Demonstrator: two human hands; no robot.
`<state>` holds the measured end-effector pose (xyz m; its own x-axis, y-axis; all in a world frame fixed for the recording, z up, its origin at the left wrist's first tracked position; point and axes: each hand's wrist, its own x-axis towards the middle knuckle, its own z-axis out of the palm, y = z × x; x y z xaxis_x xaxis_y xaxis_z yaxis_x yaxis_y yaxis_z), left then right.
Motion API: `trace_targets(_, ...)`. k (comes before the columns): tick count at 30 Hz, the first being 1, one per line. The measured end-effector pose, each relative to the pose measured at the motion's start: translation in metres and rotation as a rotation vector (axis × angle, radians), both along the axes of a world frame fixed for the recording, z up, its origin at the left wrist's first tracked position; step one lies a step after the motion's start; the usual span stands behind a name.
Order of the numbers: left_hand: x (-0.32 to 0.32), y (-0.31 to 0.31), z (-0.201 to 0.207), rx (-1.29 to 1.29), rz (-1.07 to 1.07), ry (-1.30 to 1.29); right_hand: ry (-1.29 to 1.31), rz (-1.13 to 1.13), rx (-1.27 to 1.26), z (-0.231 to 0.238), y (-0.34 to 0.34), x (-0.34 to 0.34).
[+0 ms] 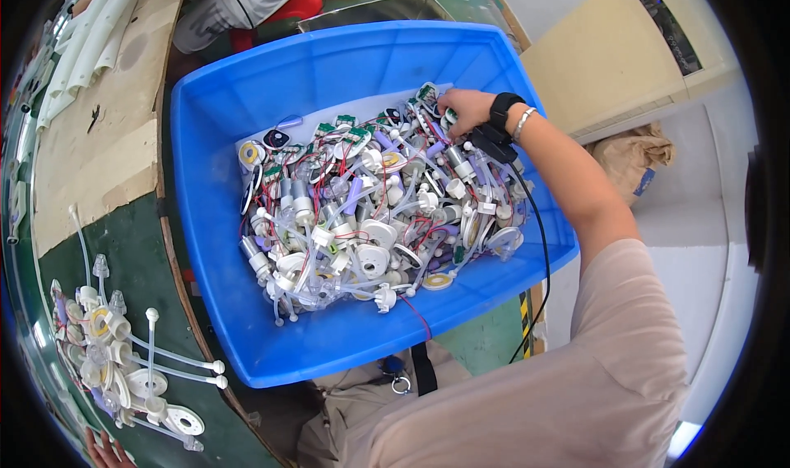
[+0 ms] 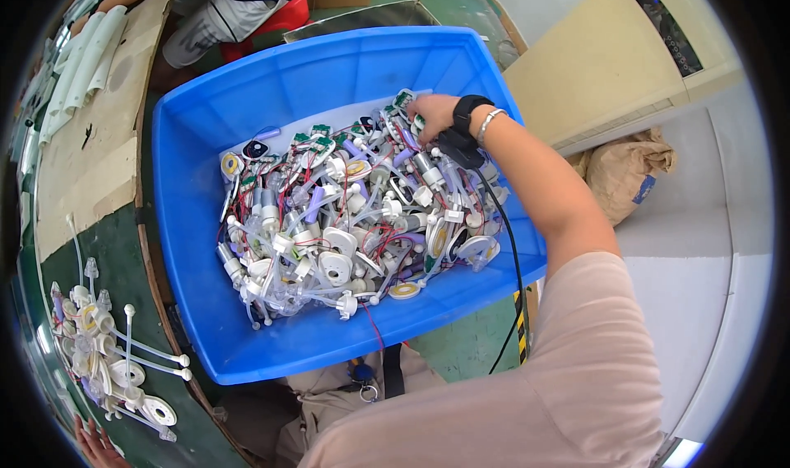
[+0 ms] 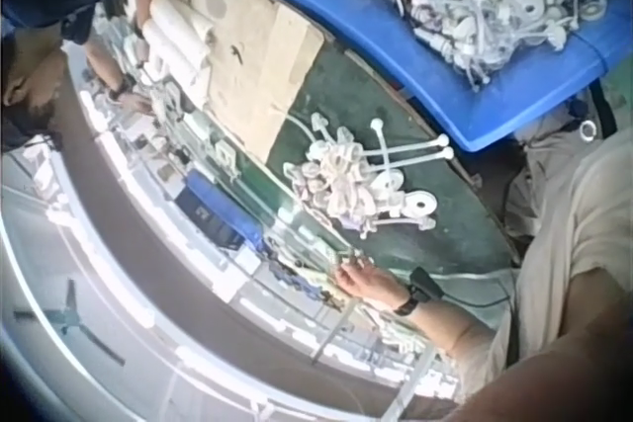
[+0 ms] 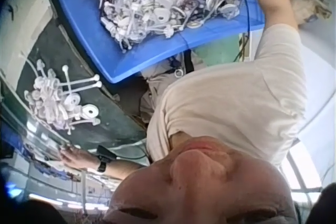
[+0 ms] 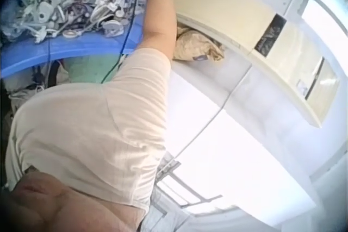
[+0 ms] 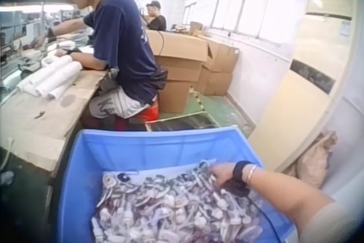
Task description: Assemble internal electronic components and wiring into a white plastic housing on a factory production line.
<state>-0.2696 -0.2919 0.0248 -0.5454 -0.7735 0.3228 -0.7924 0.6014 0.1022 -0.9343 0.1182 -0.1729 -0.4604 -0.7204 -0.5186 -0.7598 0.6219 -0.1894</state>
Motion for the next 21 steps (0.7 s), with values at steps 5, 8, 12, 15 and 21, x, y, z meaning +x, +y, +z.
trace_targets(5, -0.013, 0.014, -0.001, 0.444, 0.17, 0.798, -0.193, -0.334, -0.199, 0.014, -0.011, 0.008)
trace_targets(8, 0.005, -0.001, -0.008, 0.231, -0.073, 0.289, -0.198, -0.461, -0.21, -0.015, -0.006, -0.006)
trace_targets(12, 0.001, 0.005, -0.002, 0.22, -0.112, 0.166, -0.292, -0.391, -0.153, -0.032, -0.014, -0.003)
trace_targets(15, -0.02, 0.025, 0.001, 0.388, 0.033, 0.444, -0.322, -0.362, -0.115, -0.026, -0.016, -0.002)
trace_targets(21, -0.017, 0.042, 0.004, 0.255, -0.007, 0.316, -0.586, -0.494, -0.286, 0.008, 0.008, 0.011)
